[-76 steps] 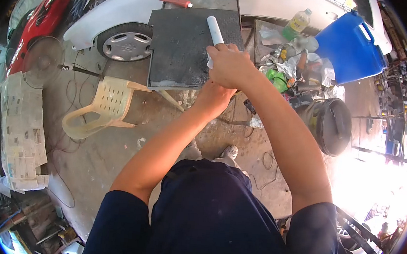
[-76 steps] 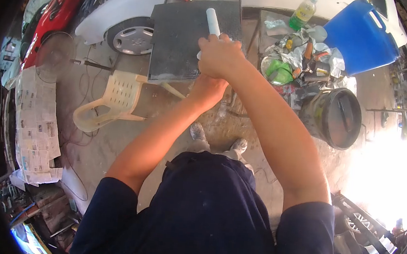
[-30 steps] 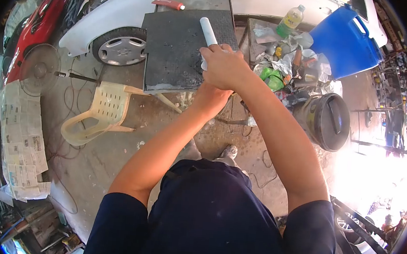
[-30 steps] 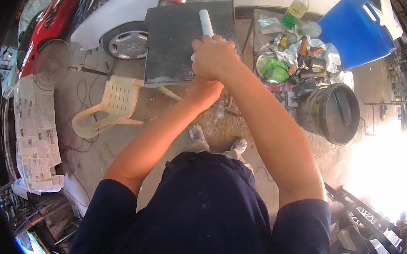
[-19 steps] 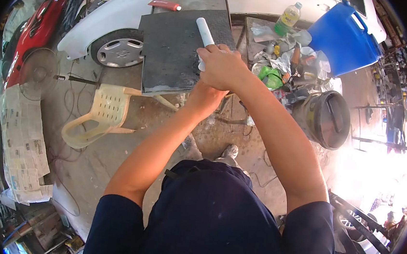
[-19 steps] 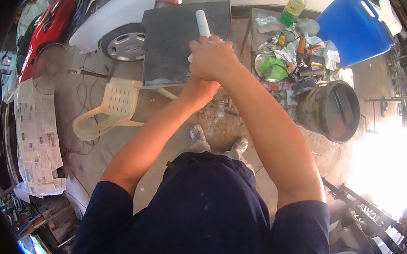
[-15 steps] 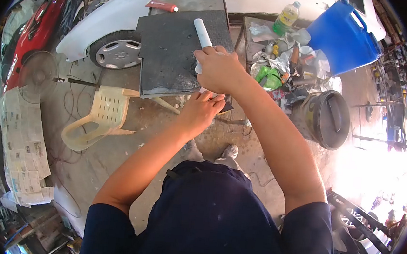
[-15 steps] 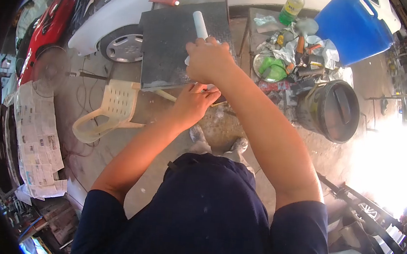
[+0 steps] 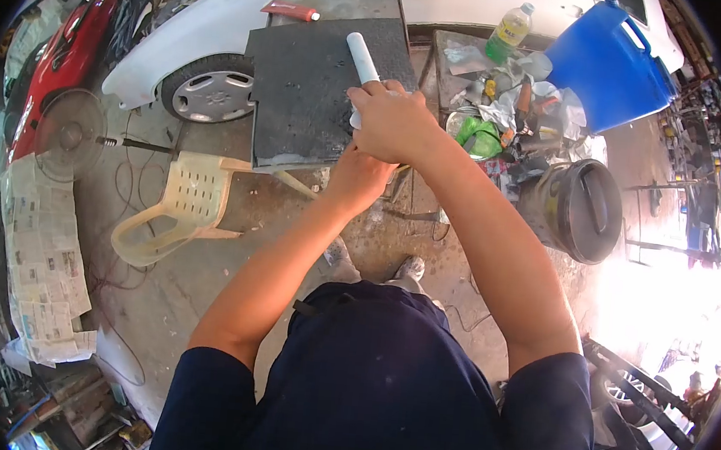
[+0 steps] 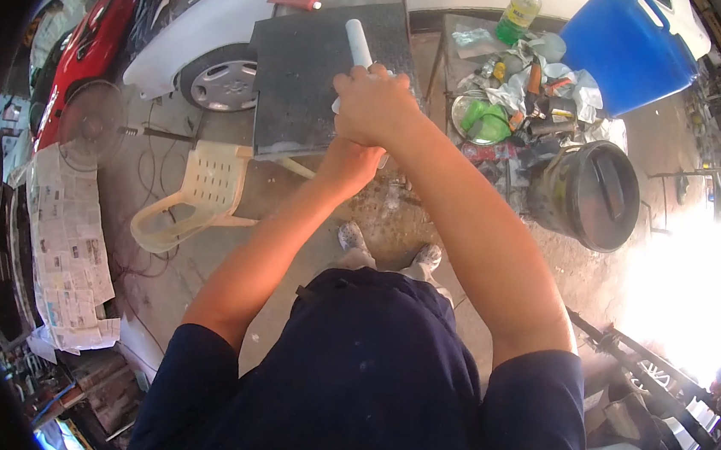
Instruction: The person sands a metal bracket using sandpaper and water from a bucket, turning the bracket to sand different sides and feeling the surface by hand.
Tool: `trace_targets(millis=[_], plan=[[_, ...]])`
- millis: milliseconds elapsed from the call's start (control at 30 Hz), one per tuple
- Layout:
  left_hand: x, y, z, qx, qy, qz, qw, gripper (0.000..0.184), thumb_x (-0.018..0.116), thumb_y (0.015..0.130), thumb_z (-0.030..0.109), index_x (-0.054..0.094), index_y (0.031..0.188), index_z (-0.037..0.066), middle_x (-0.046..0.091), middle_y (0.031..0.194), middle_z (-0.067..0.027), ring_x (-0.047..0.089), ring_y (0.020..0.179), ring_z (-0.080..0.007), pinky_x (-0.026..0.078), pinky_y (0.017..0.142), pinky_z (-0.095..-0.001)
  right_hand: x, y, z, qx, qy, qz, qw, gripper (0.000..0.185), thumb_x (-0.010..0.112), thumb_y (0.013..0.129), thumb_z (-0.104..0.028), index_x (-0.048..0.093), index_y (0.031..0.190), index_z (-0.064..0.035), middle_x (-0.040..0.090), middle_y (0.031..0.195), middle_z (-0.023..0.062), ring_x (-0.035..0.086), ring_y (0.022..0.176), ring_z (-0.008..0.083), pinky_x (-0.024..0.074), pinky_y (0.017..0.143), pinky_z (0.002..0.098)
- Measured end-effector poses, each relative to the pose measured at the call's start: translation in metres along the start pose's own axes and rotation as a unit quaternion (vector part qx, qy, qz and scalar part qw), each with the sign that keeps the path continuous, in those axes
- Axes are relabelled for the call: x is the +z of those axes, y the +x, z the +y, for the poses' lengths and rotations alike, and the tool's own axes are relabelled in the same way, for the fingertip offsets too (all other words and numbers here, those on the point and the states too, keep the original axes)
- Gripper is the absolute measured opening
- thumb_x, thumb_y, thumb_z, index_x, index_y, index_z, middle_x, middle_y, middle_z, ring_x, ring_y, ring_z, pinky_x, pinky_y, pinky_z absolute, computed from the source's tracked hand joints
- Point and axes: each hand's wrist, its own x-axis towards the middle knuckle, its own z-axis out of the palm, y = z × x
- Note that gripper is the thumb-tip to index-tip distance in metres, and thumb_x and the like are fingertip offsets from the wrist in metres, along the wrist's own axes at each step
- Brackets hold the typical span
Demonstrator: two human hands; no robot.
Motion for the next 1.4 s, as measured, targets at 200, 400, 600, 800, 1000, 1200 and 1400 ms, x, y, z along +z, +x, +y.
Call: trace_targets(millis=[200,400,600,800,1000,1200,1400], plan=[[0.001,-0.051,0.008,0.073,0.028,0.018,0.997,0.036,0.058,0.094,0.003,0.067,0.128,0.011,0.071,0.118,-0.0073,0.056,0.121,-0.0346,0.049,0.1,-0.0499,-0.002,0.001,-0.001,0.011,-0.01,-0.017,1.0,0.036,0.061,0.097,-0.031,0.065,0.125,-0.0102,0.065,0.129,0.0116,0.058,0.13,0.0317,0.0495,0.098,0.056],[0.014,-0.021,0.005,0.089,0.139,0.103,0.981,0.036,0.058,0.096,0.012,0.066,0.131,0.012,0.074,0.12,-0.0018,0.055,0.118,-0.0254,0.048,0.094,-0.0416,-0.003,0.0,0.001,0.009,-0.011,-0.021,1.0,0.048,0.065,0.092,-0.028,0.061,0.137,-0.0114,0.063,0.136,0.0107,0.058,0.131,0.0332,0.0519,0.099,0.0578],[0.0,-0.05,0.021,0.02,0.087,0.027,0.996,0.041,0.059,0.094,0.003,0.065,0.133,0.014,0.072,0.11,-0.0034,0.058,0.115,-0.0251,0.049,0.093,-0.0444,-0.007,-0.001,-0.004,0.008,-0.009,-0.027,1.0,0.039,0.062,0.094,-0.028,0.065,0.129,-0.0104,0.065,0.132,0.011,0.058,0.131,0.0313,0.0497,0.099,0.0564],[0.011,-0.059,0.024,0.025,0.091,0.043,0.995,0.042,0.058,0.094,0.003,0.064,0.134,0.015,0.071,0.103,-0.0022,0.058,0.113,-0.0244,0.048,0.094,-0.0436,-0.008,0.0,-0.004,0.014,-0.023,-0.033,0.999,0.038,0.062,0.095,-0.029,0.065,0.128,-0.0104,0.065,0.132,0.011,0.058,0.132,0.0311,0.0493,0.1,0.0561],[0.015,-0.028,0.015,0.053,0.074,0.094,0.991,0.041,0.059,0.094,0.005,0.064,0.134,0.013,0.072,0.104,-0.0035,0.058,0.115,-0.0255,0.047,0.095,-0.0447,-0.004,0.001,-0.002,0.009,-0.006,-0.025,1.0,0.037,0.061,0.095,-0.028,0.065,0.127,-0.0108,0.065,0.13,0.011,0.058,0.13,0.0312,0.0488,0.1,0.0554],[0.008,-0.048,0.017,0.052,0.095,0.045,0.993,0.036,0.059,0.096,0.008,0.064,0.132,0.011,0.073,0.117,-0.0096,0.06,0.119,-0.0292,0.048,0.097,-0.0474,-0.003,0.001,0.0,0.011,0.005,-0.025,1.0,0.04,0.064,0.093,-0.029,0.064,0.128,-0.0099,0.064,0.132,0.0117,0.057,0.132,0.0319,0.0483,0.102,0.0574],[0.001,0.001,0.016,0.019,0.024,0.063,0.998,0.032,0.06,0.097,0.007,0.067,0.128,0.008,0.071,0.121,-0.015,0.063,0.11,-0.0398,0.049,0.096,-0.052,0.013,-0.005,0.008,-0.033,0.02,0.144,0.989,0.05,0.069,0.089,-0.033,0.062,0.131,-0.007,0.062,0.138,0.0139,0.055,0.134,0.0361,0.0452,0.105,0.0639]])
